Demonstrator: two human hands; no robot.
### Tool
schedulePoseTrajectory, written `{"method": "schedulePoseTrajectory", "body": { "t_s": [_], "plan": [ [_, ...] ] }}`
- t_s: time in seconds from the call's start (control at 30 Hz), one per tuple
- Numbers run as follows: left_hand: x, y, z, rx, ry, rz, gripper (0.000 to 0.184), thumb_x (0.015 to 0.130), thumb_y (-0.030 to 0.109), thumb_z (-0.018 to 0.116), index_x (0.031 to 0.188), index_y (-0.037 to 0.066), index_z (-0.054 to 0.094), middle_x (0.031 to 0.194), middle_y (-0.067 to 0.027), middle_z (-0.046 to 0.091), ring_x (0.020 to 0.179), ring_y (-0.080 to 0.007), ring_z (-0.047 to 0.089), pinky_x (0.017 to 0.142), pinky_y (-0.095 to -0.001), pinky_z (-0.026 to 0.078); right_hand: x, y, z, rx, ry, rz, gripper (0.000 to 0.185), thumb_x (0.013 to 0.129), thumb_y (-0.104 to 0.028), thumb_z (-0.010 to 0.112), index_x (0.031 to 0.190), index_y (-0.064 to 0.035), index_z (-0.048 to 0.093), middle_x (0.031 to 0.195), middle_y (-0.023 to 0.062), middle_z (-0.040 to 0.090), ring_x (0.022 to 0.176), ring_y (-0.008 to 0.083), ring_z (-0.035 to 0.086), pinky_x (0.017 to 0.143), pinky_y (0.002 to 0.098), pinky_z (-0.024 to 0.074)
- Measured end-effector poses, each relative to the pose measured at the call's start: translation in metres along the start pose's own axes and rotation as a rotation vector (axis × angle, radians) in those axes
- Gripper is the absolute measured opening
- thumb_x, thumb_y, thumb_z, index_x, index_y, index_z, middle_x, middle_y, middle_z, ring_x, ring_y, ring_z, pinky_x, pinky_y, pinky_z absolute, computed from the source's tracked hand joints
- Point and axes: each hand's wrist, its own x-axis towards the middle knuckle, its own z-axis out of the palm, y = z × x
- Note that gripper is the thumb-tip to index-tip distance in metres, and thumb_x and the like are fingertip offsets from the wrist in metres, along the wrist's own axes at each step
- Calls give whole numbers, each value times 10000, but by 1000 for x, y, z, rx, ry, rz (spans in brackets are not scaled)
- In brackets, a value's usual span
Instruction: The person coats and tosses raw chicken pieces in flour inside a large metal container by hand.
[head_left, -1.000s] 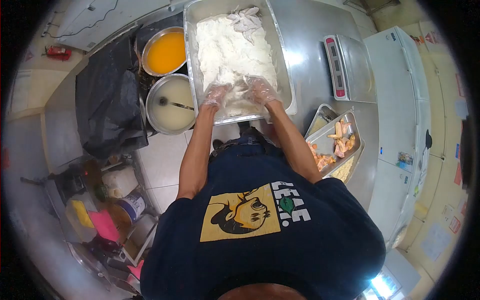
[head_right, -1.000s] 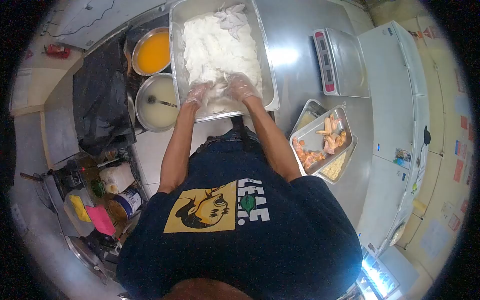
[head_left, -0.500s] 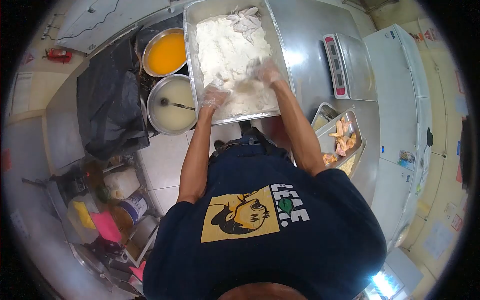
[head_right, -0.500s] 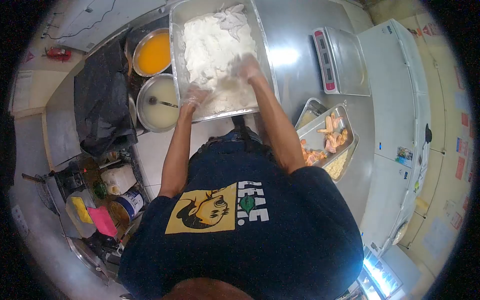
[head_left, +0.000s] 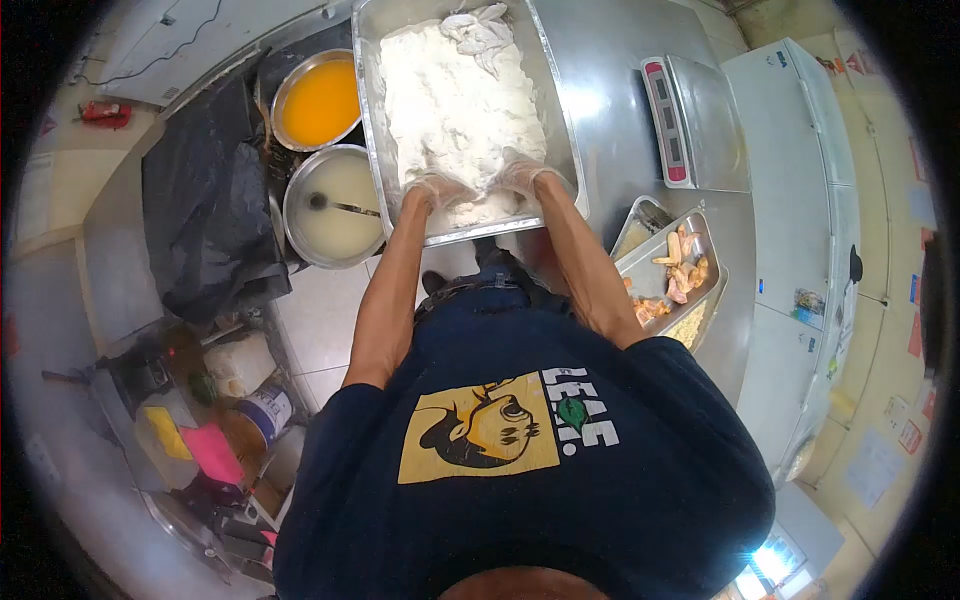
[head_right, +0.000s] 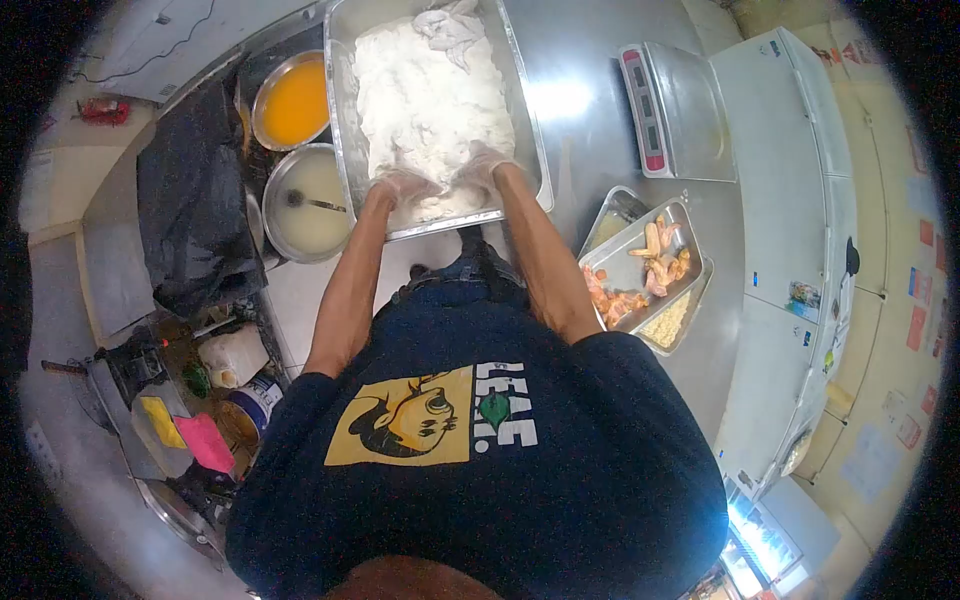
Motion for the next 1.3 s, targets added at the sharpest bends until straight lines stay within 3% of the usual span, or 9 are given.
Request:
{"method": "schedulePoseTrajectory", "body": {
  "t_s": [0.2, 0.3, 0.37, 0.5, 0.57, 0.67, 0.83, 0.97, 1.3],
  "plan": [
    [10, -18, 10, -635, -56, 6, 829, 653, 360, 652, 1336, 57, 292, 1383, -118, 295, 1279, -246, 252, 1046, -325, 199, 26, 9, 26, 80, 59, -151, 303, 860, -183, 422, 1108, -104, 577, 1161, 71, 543, 1108, 222, 468, 960, 299, 345],
    [0, -19, 13, -755, -35, -31, 811, 665, 364, 636, 1333, 51, 298, 1384, -125, 295, 1281, -254, 252, 1045, -330, 204, 29, 14, 34, -42, 140, -50, 269, 831, -186, 472, 1045, -79, 596, 1081, 120, 573, 1028, 262, 515, 888, 322, 401],
    [-5, -19, 18, -819, -17, -51, 791, 676, 365, 621, 1327, 43, 308, 1374, -133, 311, 1274, -263, 266, 1040, -335, 216, 39, 30, 61, 361, 514, 268, 245, 767, -214, 560, 958, -68, 607, 991, 174, 588, 923, 311, 556, 789, 361, 446],
    [-2, -22, 25, -742, 56, -286, 754, 673, 372, 616, 1291, 20, 363, 1335, -180, 355, 1238, -279, 330, 1018, -352, 258, 8, -9, 30, 211, 736, 421, 276, 790, -230, 515, 938, -26, 629, 859, 188, 615, 816, 312, 596, 741, 389, 464],
    [0, -25, 23, -719, 77, -340, 746, 672, 374, 614, 1282, 14, 377, 1325, -192, 366, 1229, -282, 346, 1013, -357, 269, 0, -11, 19, 459, 662, 473, 298, 684, -253, 635, 899, -51, 591, 963, 201, 589, 888, 334, 576, 748, 398, 456],
    [0, -37, 21, -377, -85, -217, 681, 682, 345, 596, 1240, -7, 426, 1222, -247, 457, 1147, -304, 441, 968, -378, 327, 5, -1, 32, 204, 770, 467, 309, 676, -248, 631, 908, -47, 588, 946, 200, 595, 893, 340, 580, 757, 408, 459],
    [-3, -37, 44, -300, 289, -114, 505, 659, 300, 617, 1060, 10, 520, 1046, -216, 552, 994, -304, 524, 848, -388, 402, 1, -28, 8, 37, 550, 409, 226, 740, -172, 530, 912, -39, 593, 925, 197, 601, 871, 341, 589, 751, 426, 463],
    [-18, -45, 65, 60, 255, 26, 306, 651, 202, 591, 903, 28, 576, 929, -188, 589, 874, -290, 566, 753, -392, 439, -11, -34, 7, -214, 619, 305, 215, 778, -96, 431, 878, -13, 602, 908, 201, 603, 834, 325, 599, 731, 419, 471],
    [-52, -10, 19, -10, 263, -66, 137, 625, 88, 560, 722, 51, 649, 818, -166, 631, 765, -285, 611, 655, -399, 480, -33, -5, -13, 213, 650, 120, 124, 717, -72, 539, 814, -18, 595, 790, 184, 597, 721, 293, 595, 646, 367, 466]
  ]
}}
